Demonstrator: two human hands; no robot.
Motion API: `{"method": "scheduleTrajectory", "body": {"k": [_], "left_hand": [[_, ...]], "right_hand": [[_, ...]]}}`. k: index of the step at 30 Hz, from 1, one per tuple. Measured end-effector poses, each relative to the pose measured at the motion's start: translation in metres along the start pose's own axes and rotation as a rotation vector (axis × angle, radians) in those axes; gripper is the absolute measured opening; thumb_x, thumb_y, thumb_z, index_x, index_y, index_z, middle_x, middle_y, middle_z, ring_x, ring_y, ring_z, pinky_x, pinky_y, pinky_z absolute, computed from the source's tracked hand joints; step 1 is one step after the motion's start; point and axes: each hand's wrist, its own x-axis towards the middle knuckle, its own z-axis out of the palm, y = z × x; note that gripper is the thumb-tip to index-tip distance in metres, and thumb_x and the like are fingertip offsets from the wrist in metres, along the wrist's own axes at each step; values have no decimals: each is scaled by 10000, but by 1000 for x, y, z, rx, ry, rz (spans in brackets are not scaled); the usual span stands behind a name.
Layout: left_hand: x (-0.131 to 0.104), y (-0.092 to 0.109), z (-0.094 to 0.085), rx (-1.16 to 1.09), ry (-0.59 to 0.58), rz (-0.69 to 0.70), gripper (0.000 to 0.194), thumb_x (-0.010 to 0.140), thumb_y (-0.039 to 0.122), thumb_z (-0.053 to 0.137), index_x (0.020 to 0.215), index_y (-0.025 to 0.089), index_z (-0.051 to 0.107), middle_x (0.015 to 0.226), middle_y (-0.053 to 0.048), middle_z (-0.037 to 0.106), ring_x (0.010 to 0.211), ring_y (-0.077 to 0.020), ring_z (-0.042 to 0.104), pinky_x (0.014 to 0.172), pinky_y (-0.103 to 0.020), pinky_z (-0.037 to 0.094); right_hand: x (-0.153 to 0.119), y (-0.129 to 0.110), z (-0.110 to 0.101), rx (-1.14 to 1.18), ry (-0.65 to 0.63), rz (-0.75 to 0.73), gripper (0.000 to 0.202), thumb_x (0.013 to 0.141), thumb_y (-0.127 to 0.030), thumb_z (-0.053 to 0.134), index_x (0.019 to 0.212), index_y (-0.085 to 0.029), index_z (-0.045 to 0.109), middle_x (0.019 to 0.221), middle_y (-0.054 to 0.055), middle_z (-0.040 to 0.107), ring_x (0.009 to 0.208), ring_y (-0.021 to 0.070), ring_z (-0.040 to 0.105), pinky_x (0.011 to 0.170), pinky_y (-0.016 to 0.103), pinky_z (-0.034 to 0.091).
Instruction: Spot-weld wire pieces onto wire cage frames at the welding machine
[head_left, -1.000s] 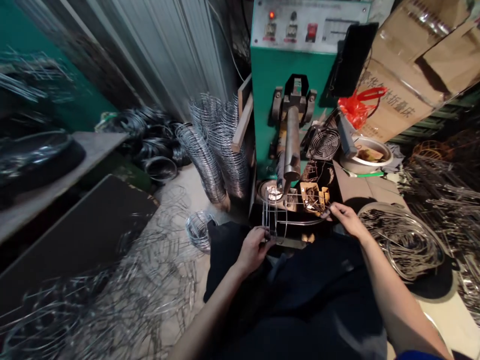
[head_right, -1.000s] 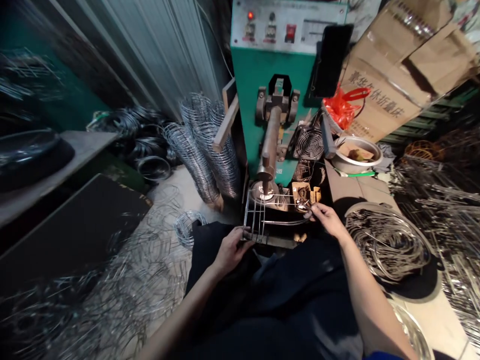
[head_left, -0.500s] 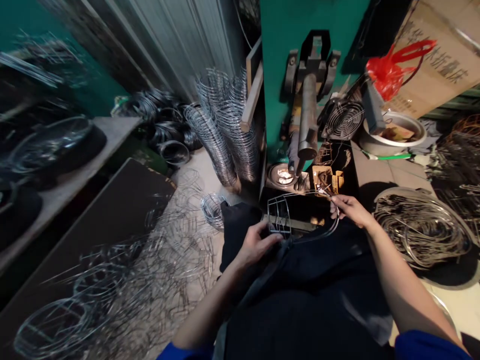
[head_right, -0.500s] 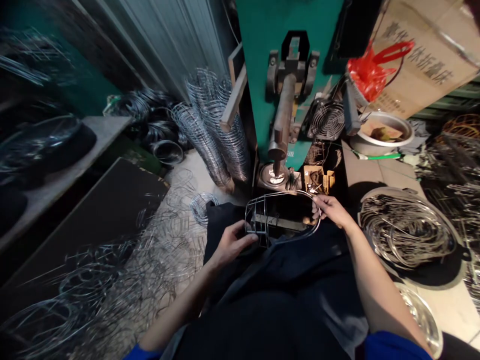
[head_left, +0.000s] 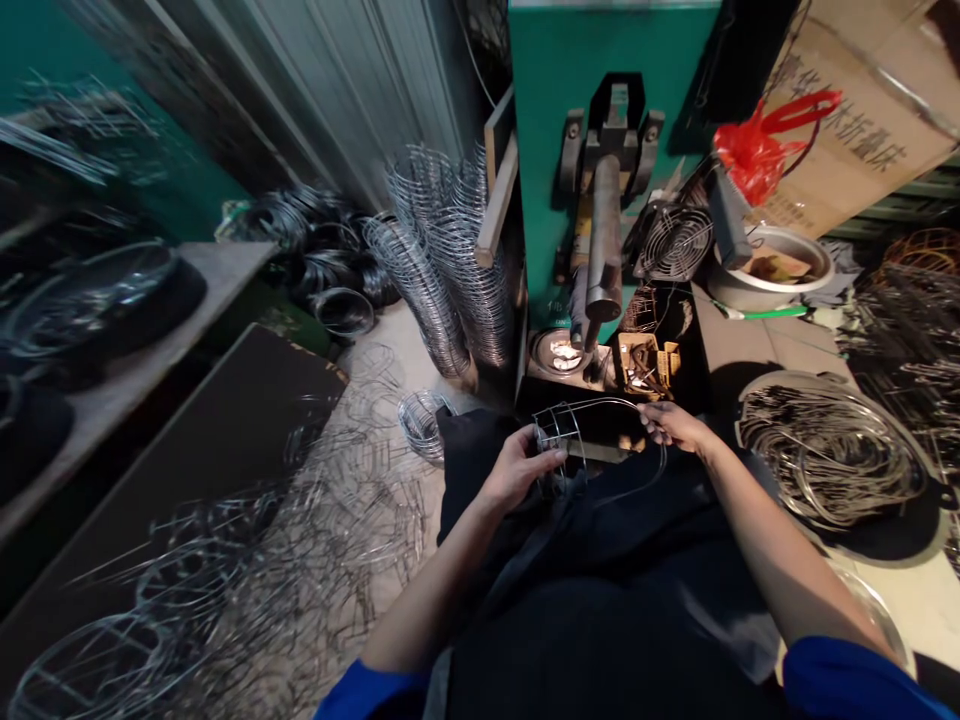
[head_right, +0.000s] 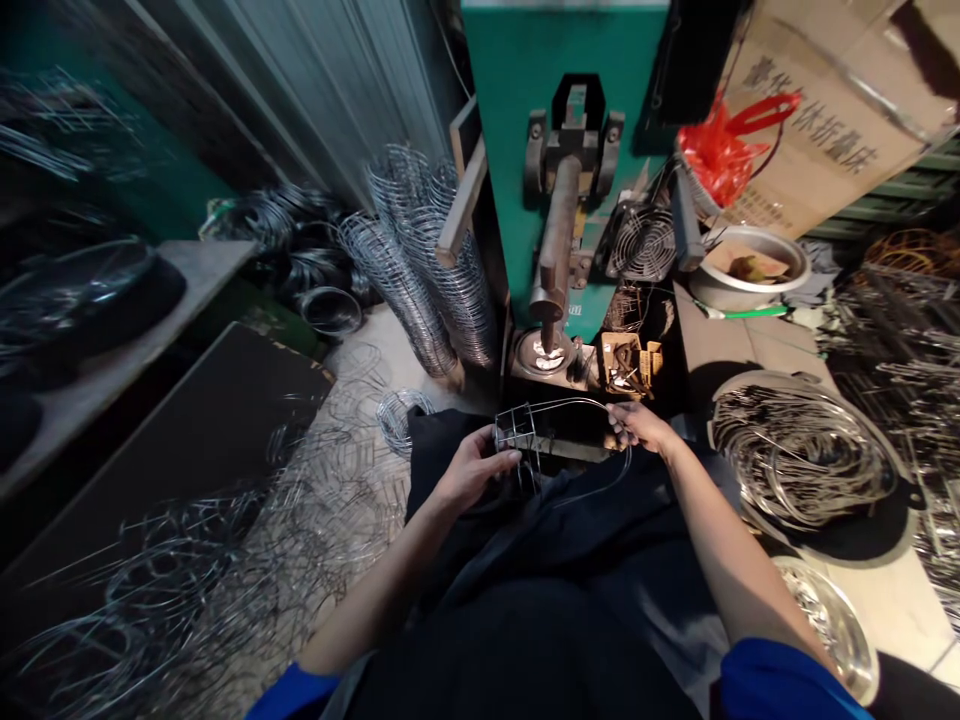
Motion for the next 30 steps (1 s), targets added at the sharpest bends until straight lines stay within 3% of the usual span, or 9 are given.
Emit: {"method": "scheduleTrajectory", "body": {"k": [9,14,18,25,30], "left_hand": [[9,0,5,13,55,-16,451,630,378,879,710,169,487,583,59,502,480,-59,467,450,-182,415],[25,8,8,-57,108,-114,485,555,365,918,673,163,493,577,56,519,470,-62,494,461,-206,475],[39,9,4,-91,126,-175,503,518,373,933,654,159,499,586,43,541,521,-80,545,497,-215,507],[60,-5,-9,-123,158,-191,529,488,403,943,611,159,490,526,51,500,487,-63,507,501,-212,498],[65,-7,-13,-99,161,-208,537,474,424,940,608,156,495,517,48,502,472,-68,515,496,-219,486]], "right_hand": [[13,5,3,-32,60,12,440,862,-590,613,726,-185,510,487,-70,414,341,36,339,290,154,227],[27,8,-1,-86,86,83,406,903,-530,595,718,-173,536,416,-60,426,298,30,287,272,153,169],[33,10,-4,-132,109,107,395,920,-515,585,757,-155,585,392,-57,435,270,29,262,268,165,152],[36,8,-3,-191,139,71,300,937,-413,604,816,-138,606,483,-51,503,293,22,320,283,158,180],[38,11,-3,-239,159,63,277,919,-384,636,777,-151,585,484,-60,489,302,26,340,290,159,190]]}}
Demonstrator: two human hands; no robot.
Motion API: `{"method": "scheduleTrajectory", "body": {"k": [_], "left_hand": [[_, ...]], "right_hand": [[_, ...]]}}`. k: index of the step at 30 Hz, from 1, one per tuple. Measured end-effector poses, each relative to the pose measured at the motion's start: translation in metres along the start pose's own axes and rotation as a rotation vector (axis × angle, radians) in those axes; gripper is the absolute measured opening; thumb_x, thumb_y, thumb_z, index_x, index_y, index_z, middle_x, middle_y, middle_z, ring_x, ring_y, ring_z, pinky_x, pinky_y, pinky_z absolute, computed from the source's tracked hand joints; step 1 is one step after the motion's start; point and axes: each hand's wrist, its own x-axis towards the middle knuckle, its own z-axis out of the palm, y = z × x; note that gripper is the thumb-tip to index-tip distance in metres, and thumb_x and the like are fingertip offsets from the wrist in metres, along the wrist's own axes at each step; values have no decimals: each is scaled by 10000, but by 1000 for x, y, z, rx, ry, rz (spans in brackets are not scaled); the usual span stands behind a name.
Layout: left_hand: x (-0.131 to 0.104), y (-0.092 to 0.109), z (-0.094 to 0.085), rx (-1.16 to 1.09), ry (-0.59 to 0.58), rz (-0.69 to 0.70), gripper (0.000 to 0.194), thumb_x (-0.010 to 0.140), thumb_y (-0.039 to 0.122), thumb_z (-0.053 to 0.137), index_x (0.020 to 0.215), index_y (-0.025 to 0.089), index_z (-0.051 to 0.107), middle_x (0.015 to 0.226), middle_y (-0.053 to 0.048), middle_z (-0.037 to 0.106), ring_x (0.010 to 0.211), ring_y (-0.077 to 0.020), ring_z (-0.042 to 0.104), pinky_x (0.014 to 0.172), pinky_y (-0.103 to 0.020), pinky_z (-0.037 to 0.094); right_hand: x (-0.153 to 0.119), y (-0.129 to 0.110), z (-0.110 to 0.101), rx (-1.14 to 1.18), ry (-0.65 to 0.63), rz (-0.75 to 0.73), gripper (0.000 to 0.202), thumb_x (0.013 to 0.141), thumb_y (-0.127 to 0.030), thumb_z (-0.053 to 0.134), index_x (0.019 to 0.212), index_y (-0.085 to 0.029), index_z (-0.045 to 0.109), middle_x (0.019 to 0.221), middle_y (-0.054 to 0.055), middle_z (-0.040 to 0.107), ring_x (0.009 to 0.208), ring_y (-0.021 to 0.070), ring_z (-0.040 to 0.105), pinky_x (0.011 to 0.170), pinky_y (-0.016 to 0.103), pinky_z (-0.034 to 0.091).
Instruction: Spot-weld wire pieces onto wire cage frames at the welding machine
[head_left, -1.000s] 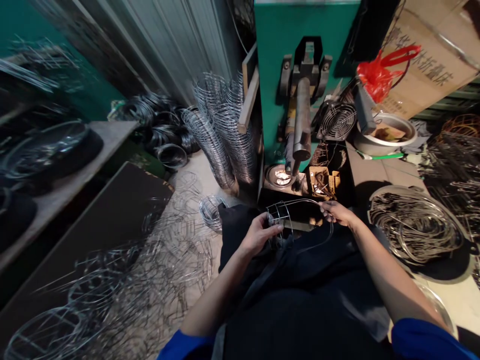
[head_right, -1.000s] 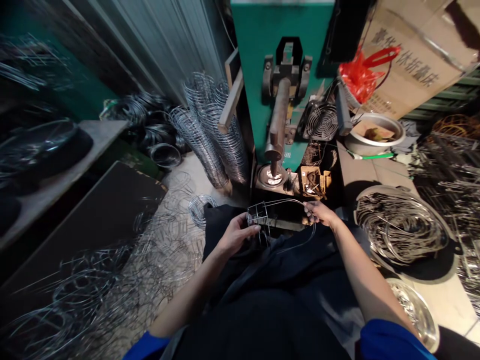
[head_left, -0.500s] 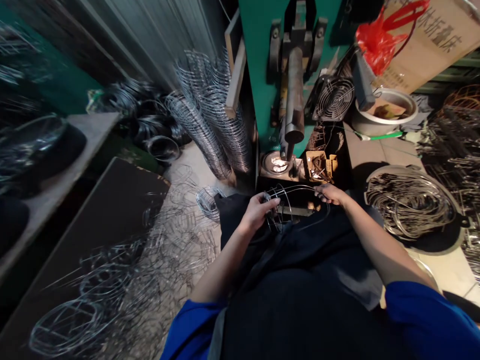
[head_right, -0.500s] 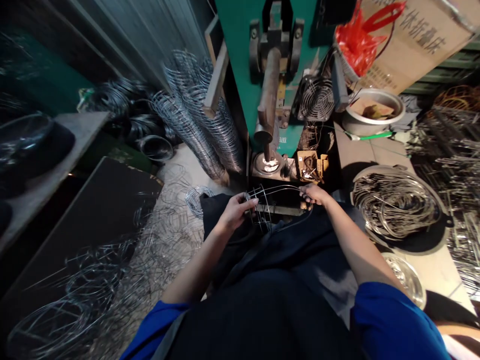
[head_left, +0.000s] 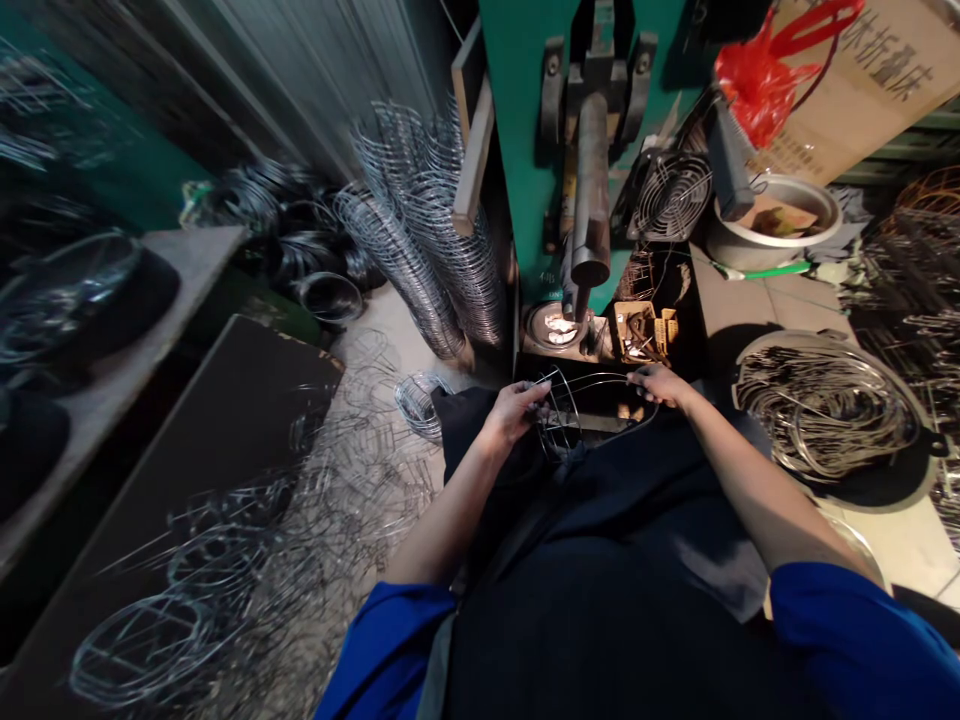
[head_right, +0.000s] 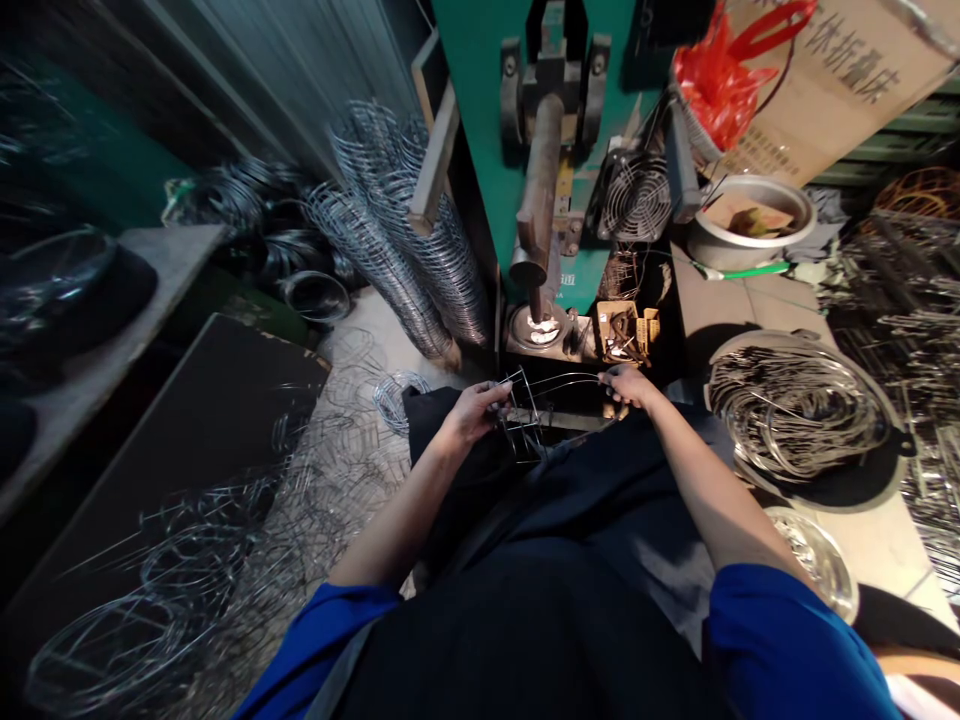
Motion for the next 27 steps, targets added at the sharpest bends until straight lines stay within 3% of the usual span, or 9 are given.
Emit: {"method": "scheduleTrajectory", "body": {"k": [6,12,17,22,27], "left_hand": [[-27,4,14,108,-32,98,486,566,422,903,756,157,543,622,27,578,528,-95,563,456,-188,416],[-43,5,39,200,38,427,467,691,409,836,808,205,433,655,81,481,553,-64,499,531,-184,426],[-36,5,49,217,88,509,475,702,418,827,805,215,410,682,76,479,559,-78,524,533,-203,443],[-30,4,62,157,77,498,472,720,433,808,807,226,393,664,81,485,513,-82,512,499,-212,436],[-22,10,61,247,113,487,435,730,441,802,817,218,439,621,87,437,501,-71,440,491,-202,382]], "right_hand": [[0,-17,-10,-87,100,-102,320,882,-465,657,808,-154,633,517,-32,538,324,48,381,313,188,260],[11,-73,-31,-233,283,-285,319,873,-485,634,776,-182,649,630,11,618,529,114,531,517,225,414],[22,-109,-45,-324,396,-388,327,880,-485,600,763,-187,666,712,34,649,712,166,574,670,258,420],[30,-121,-54,-346,361,-385,334,868,-482,623,756,-173,685,652,31,639,661,152,565,651,252,411],[31,-103,-47,-295,227,-327,319,849,-466,649,707,-181,657,518,-12,572,458,104,502,502,222,377]]}}
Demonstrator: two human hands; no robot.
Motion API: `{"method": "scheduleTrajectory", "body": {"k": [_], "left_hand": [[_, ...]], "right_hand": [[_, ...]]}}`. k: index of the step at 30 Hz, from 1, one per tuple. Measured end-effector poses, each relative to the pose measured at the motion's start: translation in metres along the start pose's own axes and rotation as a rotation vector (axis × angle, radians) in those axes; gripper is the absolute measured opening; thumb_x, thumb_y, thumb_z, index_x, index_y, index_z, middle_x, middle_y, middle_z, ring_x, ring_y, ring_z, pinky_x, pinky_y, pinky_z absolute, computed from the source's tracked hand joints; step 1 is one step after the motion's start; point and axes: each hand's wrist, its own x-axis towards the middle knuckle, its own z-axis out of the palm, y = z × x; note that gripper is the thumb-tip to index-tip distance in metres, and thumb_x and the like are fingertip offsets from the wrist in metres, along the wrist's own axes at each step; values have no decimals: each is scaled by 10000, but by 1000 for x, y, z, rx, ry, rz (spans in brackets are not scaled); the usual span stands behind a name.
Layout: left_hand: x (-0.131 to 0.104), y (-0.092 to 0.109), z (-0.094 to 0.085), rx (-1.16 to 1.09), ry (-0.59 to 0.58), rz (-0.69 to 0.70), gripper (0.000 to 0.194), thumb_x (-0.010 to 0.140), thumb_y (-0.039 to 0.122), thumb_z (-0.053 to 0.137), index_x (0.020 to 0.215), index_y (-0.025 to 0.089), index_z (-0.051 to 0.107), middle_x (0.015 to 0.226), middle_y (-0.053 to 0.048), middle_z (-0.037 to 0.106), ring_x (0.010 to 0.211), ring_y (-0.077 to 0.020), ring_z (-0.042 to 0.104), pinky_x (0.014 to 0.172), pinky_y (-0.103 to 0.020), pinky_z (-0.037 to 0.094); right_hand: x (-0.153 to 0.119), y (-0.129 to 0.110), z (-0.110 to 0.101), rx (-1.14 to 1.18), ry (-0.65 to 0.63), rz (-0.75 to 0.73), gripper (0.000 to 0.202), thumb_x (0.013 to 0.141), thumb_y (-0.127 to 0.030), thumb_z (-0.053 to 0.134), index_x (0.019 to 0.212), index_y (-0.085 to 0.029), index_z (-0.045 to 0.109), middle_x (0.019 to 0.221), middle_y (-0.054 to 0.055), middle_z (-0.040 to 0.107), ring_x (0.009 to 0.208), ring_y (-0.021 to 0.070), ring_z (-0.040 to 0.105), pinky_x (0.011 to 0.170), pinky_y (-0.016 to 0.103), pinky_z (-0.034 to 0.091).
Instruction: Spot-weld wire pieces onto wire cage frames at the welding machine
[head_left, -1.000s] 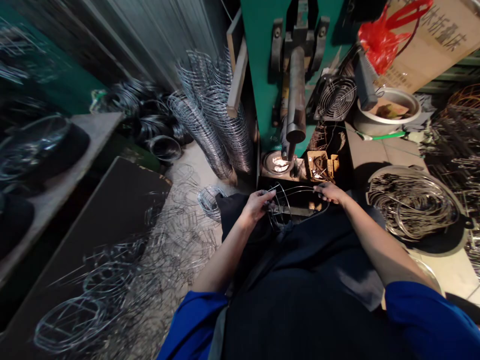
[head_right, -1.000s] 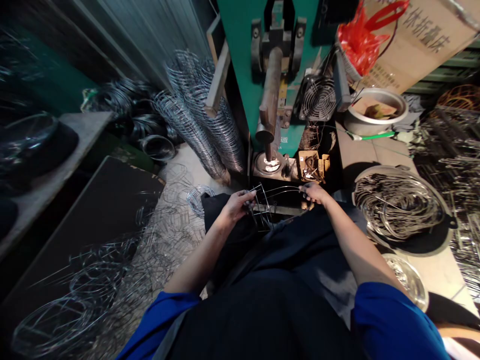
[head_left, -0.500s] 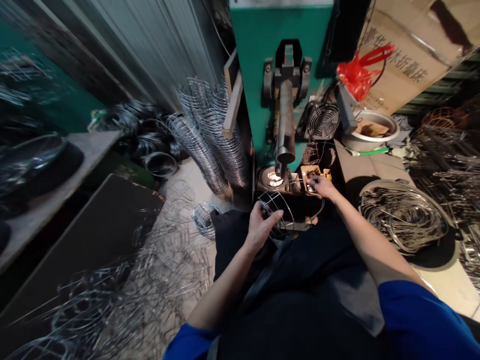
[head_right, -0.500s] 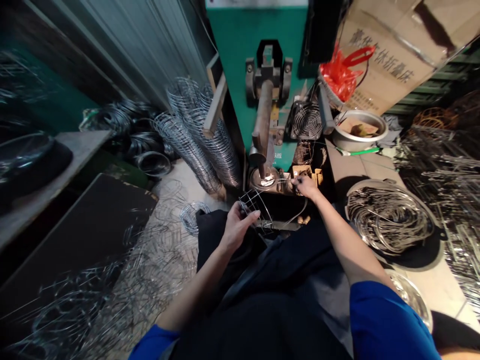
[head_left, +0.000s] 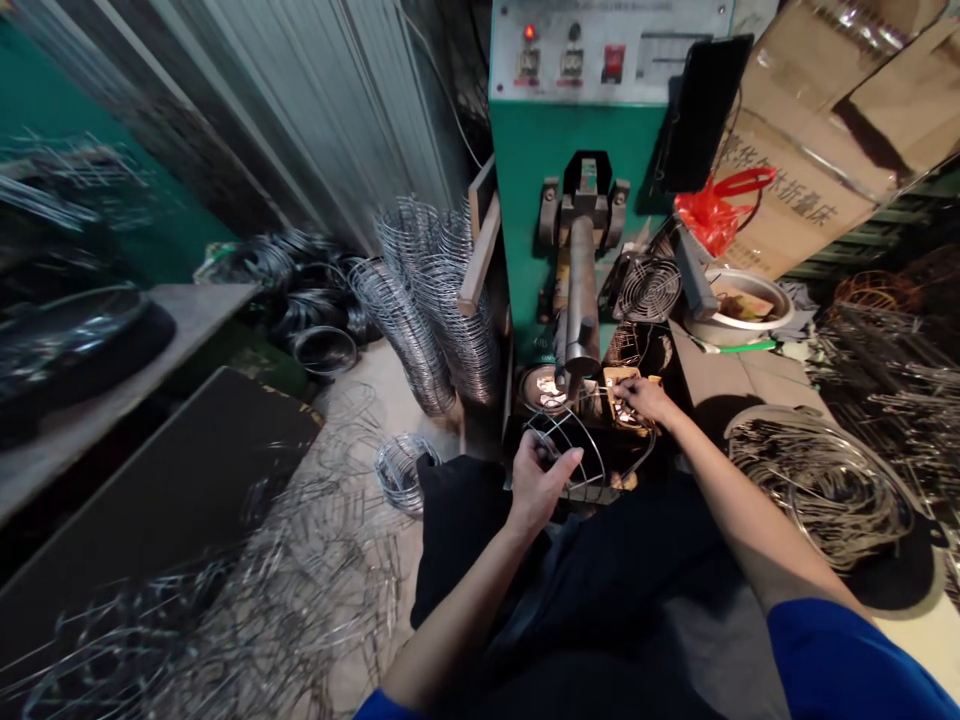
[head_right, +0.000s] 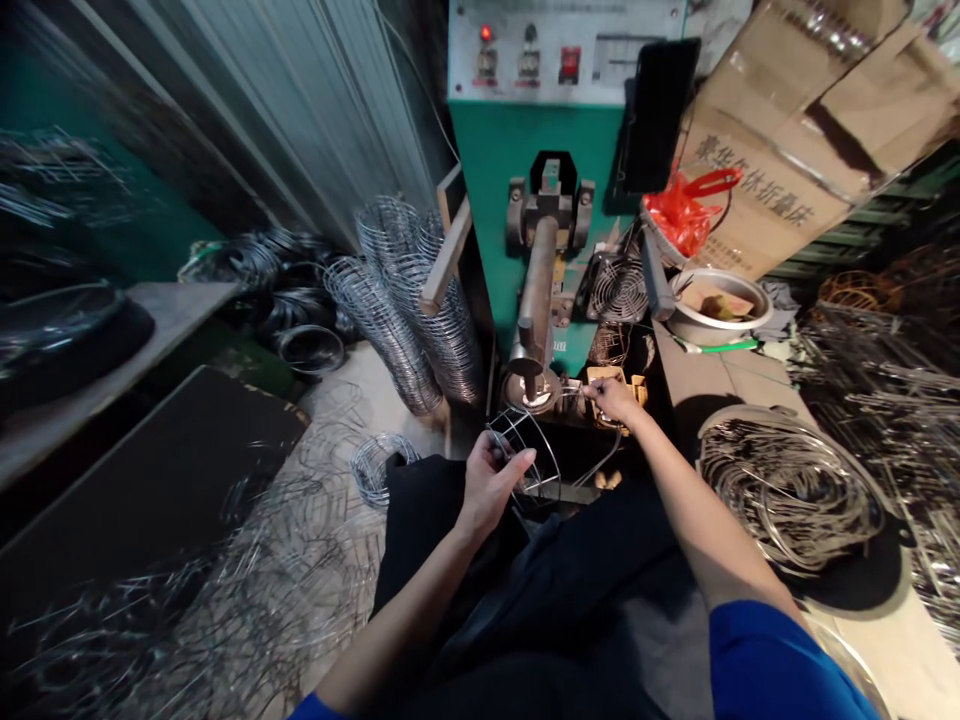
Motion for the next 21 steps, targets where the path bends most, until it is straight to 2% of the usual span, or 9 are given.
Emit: {"method": "scheduleTrajectory", "body": {"k": [3,5,8,11,13,16,21], "left_hand": [[1,7,-4,49,-1,27,426,728,430,807,804,216,446,631,78,414,540,-78,418,518,-208,374],[-8,14,-8,79,12,52,426,736,423,801,791,221,430,659,64,422,575,-91,424,536,-218,381],[-38,25,-18,132,32,71,394,758,407,779,803,234,428,685,46,448,599,-114,449,556,-233,416],[-77,30,-34,114,70,77,360,768,386,765,874,255,448,714,35,476,623,-129,480,586,-240,458],[-99,27,-43,71,115,75,370,765,378,770,913,264,451,746,25,488,657,-134,502,603,-238,471],[-120,17,-53,4,124,85,358,790,379,753,895,251,436,721,25,482,631,-125,489,583,-233,456],[-130,-3,-59,36,109,158,349,823,411,716,877,214,433,726,-3,582,650,-135,572,639,-252,484]], "right_hand": [[-10,9,11,86,-62,30,361,837,-528,638,718,-188,620,527,-17,578,392,89,472,435,213,364],[-19,9,18,154,-96,32,387,842,-566,609,761,-188,602,581,-8,604,397,86,485,413,206,357],[-38,-4,23,252,-142,0,415,844,-603,582,838,-188,595,647,-6,610,428,83,503,392,191,329],[-64,-26,23,415,-145,-97,420,849,-616,575,874,-197,581,634,-35,552,422,69,456,386,186,307],[-82,-39,20,488,-109,-145,409,848,-612,591,844,-204,558,606,-55,503,410,63,420,385,190,306],[-105,-51,15,510,-54,-158,404,843,-605,609,809,-210,535,575,-68,458,402,67,399,375,198,305],[-123,-56,11,541,35,-203,377,855,-582,614,848,-211,547,564,-74,437,402,78,398,374,211,319]]}}
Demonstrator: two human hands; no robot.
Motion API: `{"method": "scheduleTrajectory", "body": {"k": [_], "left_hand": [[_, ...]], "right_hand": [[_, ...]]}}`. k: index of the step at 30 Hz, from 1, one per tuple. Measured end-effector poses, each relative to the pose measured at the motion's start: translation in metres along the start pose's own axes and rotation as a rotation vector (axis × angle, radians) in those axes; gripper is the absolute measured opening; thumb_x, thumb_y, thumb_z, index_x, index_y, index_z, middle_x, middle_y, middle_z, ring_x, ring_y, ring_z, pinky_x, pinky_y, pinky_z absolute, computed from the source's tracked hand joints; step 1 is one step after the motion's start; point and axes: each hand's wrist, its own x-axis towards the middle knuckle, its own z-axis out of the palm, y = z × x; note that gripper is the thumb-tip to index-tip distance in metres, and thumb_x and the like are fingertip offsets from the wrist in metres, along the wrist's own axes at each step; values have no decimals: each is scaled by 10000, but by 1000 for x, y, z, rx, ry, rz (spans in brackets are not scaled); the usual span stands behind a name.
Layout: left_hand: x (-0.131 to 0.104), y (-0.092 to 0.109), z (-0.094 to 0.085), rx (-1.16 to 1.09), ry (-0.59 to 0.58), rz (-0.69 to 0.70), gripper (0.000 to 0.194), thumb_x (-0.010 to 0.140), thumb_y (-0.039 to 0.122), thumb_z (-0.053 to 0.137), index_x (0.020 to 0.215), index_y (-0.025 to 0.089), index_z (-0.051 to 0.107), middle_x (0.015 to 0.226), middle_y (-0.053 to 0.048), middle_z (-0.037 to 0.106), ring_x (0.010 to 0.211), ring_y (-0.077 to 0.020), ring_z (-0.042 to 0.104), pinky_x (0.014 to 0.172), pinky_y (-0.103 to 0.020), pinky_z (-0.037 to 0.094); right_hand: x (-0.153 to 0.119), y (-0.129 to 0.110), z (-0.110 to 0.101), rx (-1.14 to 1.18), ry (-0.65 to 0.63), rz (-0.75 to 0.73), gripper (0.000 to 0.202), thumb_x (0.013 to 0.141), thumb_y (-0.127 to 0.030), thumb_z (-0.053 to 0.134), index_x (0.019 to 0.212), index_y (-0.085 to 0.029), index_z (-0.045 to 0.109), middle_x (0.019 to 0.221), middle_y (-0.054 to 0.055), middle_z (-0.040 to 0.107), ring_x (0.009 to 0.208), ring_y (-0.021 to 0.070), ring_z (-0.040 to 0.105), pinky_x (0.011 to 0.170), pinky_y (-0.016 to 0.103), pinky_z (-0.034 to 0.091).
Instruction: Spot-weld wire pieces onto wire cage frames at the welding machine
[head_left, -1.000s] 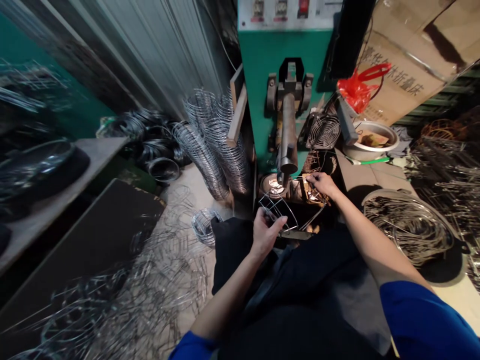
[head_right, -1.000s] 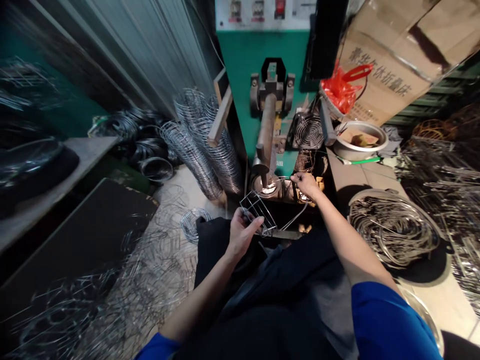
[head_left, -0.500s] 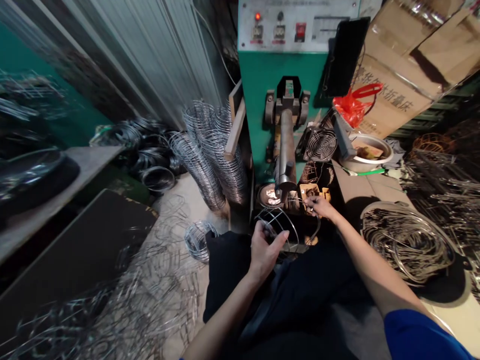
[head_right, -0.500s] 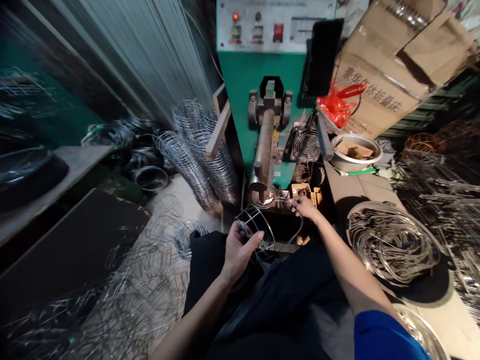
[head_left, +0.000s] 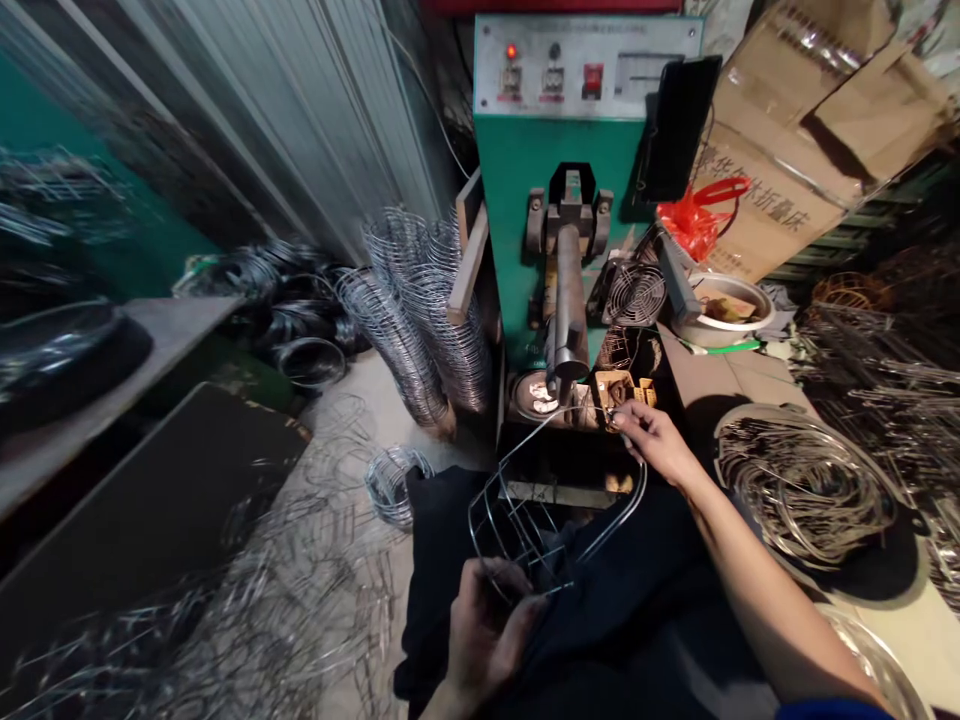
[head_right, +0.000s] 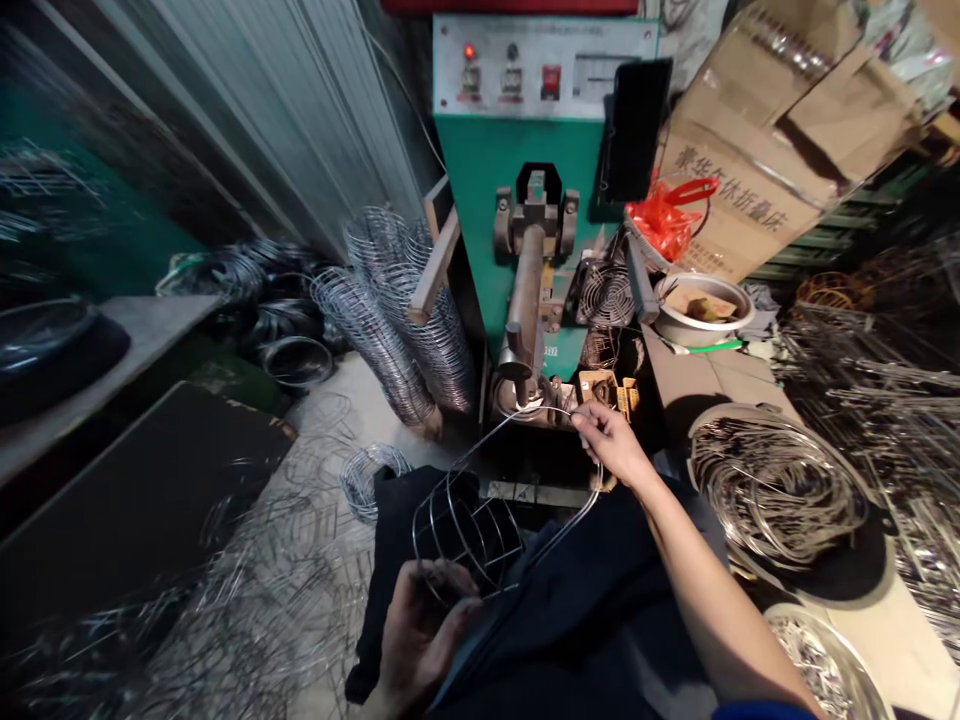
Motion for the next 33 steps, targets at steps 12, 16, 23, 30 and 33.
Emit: {"method": "scheduleTrajectory", "body": {"k": [12,16,23,30,33], "left_hand": [[13,-32,-8,324,-137,273,227,848,311,682,977,203,528,809,-21,683,689,-153,685,663,-252,570],[24,-56,-22,494,-216,464,303,847,220,689,1102,209,526,976,-54,709,856,-180,724,775,-275,601],[74,-87,-25,715,-284,808,274,928,153,553,1201,167,524,1079,-123,696,1109,-243,680,910,-355,603],[98,-103,-22,804,-287,847,191,939,122,484,1113,169,545,1000,-97,686,1096,-240,680,930,-380,598],[101,-94,-19,779,-271,757,124,920,180,540,1043,183,557,986,-90,684,1037,-246,688,908,-410,594]], "right_hand": [[-1,22,-4,-29,136,-97,347,881,-560,607,886,-215,570,612,-46,485,477,100,428,446,229,342],[-1,31,-7,-55,134,-171,296,924,-526,561,927,-231,555,670,-32,542,548,130,505,554,264,425],[36,63,-1,-228,175,-253,313,929,-547,490,896,-241,549,856,37,668,867,231,603,876,376,478],[58,84,1,-358,169,-284,290,946,-495,434,943,-237,566,925,60,676,890,241,620,853,389,491],[62,84,-1,-409,183,-297,315,961,-497,388,941,-237,563,916,64,687,875,236,638,846,382,502]]}}
